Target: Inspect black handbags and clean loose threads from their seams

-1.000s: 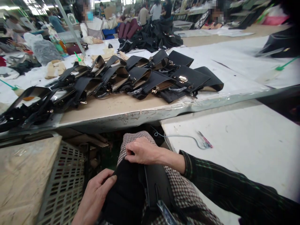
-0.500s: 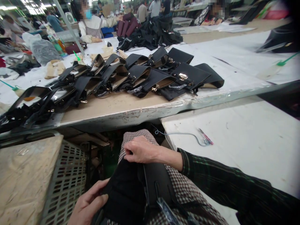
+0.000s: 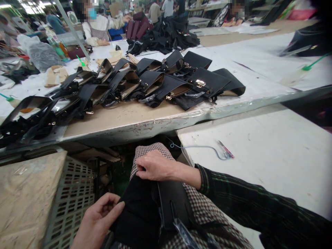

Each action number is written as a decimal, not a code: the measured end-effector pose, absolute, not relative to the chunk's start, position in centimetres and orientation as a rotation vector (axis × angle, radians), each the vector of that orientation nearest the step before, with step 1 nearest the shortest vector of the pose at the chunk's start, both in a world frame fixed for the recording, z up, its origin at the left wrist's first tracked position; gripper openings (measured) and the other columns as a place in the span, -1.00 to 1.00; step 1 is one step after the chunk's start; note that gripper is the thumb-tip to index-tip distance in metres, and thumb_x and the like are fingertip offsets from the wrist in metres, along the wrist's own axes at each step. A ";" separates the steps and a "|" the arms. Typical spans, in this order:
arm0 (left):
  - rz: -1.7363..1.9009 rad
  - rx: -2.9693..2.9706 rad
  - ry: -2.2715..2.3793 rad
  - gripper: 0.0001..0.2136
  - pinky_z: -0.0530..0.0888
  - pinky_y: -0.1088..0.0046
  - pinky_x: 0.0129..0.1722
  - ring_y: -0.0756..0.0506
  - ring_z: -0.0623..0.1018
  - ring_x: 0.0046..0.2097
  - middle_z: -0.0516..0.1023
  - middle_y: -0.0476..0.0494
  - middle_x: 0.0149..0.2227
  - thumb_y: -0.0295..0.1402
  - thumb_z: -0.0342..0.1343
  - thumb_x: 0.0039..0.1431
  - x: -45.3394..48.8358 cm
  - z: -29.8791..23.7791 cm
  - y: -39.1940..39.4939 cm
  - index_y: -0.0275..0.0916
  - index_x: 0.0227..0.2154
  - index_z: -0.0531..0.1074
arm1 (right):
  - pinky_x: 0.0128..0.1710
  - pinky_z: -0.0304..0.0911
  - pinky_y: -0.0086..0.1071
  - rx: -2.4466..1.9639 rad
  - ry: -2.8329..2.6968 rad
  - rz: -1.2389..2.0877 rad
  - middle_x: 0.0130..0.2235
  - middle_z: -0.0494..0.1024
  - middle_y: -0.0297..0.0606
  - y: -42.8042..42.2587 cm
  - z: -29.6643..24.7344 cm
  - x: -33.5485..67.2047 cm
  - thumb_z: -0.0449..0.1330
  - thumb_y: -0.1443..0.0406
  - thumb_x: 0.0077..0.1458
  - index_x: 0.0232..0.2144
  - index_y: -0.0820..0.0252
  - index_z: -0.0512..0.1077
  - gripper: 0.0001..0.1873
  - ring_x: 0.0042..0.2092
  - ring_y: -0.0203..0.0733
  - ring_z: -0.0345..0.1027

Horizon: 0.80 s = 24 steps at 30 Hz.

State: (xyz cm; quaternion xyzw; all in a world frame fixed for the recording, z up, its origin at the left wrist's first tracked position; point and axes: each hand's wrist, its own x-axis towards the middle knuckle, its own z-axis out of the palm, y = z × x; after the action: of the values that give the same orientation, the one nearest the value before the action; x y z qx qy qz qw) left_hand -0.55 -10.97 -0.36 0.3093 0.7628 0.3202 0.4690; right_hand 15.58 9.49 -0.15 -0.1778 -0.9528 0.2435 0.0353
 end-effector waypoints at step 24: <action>0.532 0.934 1.473 -0.77 0.25 0.55 -0.44 0.04 0.31 -0.47 0.42 0.02 -0.52 -0.24 0.17 0.14 -2.1 0.9 -1.9 -0.34 -0.39 0.57 | -0.48 -0.14 -0.40 -0.513 -2.877 0.852 -0.46 0.56 -0.36 10.1 0.4 16.7 0.19 0.21 0.05 -0.46 0.13 0.47 -0.87 -0.42 -0.26 0.35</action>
State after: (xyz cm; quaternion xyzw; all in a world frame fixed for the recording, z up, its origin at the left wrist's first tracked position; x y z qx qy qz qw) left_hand -2.13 -1.93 0.95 0.4051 0.6387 0.2305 0.6123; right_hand 16.75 10.05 0.38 -0.1683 -0.9440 0.2795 0.0487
